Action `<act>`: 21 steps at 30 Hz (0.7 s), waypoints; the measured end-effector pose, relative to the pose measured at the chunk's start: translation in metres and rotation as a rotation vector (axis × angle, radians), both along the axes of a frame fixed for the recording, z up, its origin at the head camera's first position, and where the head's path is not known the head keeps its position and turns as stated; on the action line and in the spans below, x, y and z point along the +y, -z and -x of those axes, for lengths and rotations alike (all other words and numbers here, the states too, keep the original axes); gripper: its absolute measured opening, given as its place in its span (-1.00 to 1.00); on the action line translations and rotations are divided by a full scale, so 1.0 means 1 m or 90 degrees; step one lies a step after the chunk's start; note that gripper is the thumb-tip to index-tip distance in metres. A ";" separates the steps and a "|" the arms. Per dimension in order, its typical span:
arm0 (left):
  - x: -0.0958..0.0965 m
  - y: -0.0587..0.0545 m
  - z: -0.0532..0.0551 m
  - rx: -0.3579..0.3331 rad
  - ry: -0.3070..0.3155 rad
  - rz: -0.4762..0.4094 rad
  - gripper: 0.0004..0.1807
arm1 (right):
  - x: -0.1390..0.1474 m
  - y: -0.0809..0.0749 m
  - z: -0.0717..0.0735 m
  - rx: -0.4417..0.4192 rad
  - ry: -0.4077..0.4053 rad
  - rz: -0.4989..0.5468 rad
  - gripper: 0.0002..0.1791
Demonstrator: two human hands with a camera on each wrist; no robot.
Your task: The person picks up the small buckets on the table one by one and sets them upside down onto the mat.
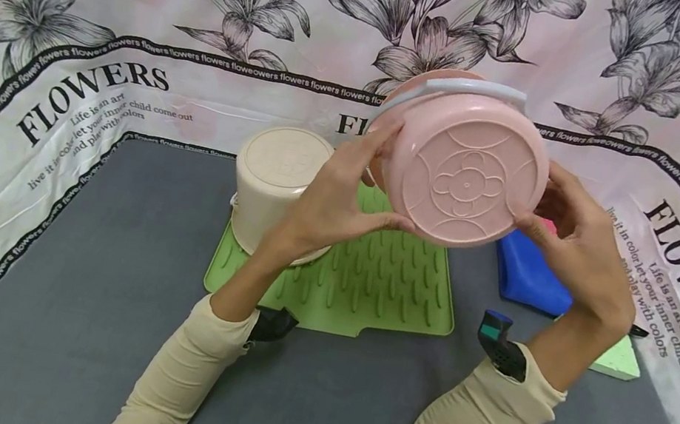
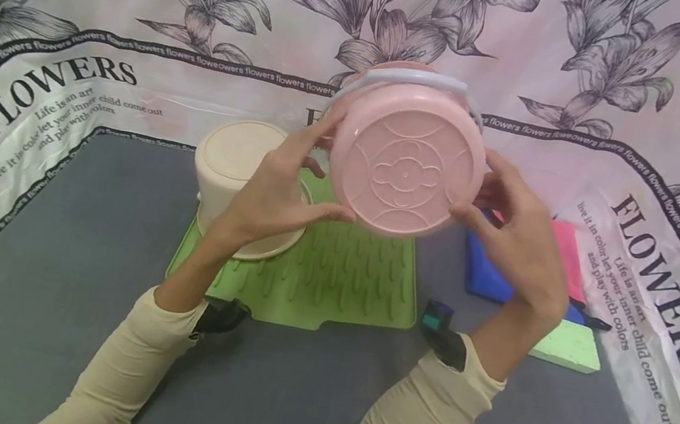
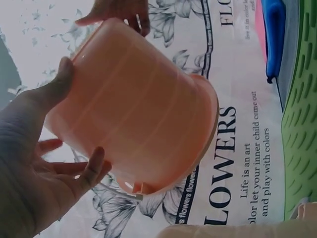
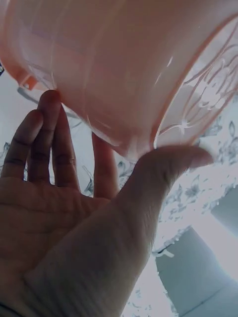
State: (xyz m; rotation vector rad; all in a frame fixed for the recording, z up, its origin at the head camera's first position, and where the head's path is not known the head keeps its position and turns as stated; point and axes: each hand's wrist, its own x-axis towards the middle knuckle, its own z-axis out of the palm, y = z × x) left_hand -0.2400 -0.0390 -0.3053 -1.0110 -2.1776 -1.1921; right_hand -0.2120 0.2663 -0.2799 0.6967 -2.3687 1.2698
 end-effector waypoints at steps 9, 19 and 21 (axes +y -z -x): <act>0.007 0.008 0.005 -0.137 -0.042 -0.046 0.13 | -0.005 0.002 0.006 -0.052 0.031 -0.037 -0.04; 0.012 0.024 0.022 -0.381 -0.098 -0.035 -0.14 | -0.004 0.020 0.036 -0.265 0.019 -0.169 -0.36; 0.012 0.031 0.027 -0.410 -0.114 0.013 -0.19 | -0.005 0.027 0.047 -0.305 -0.023 -0.203 -0.35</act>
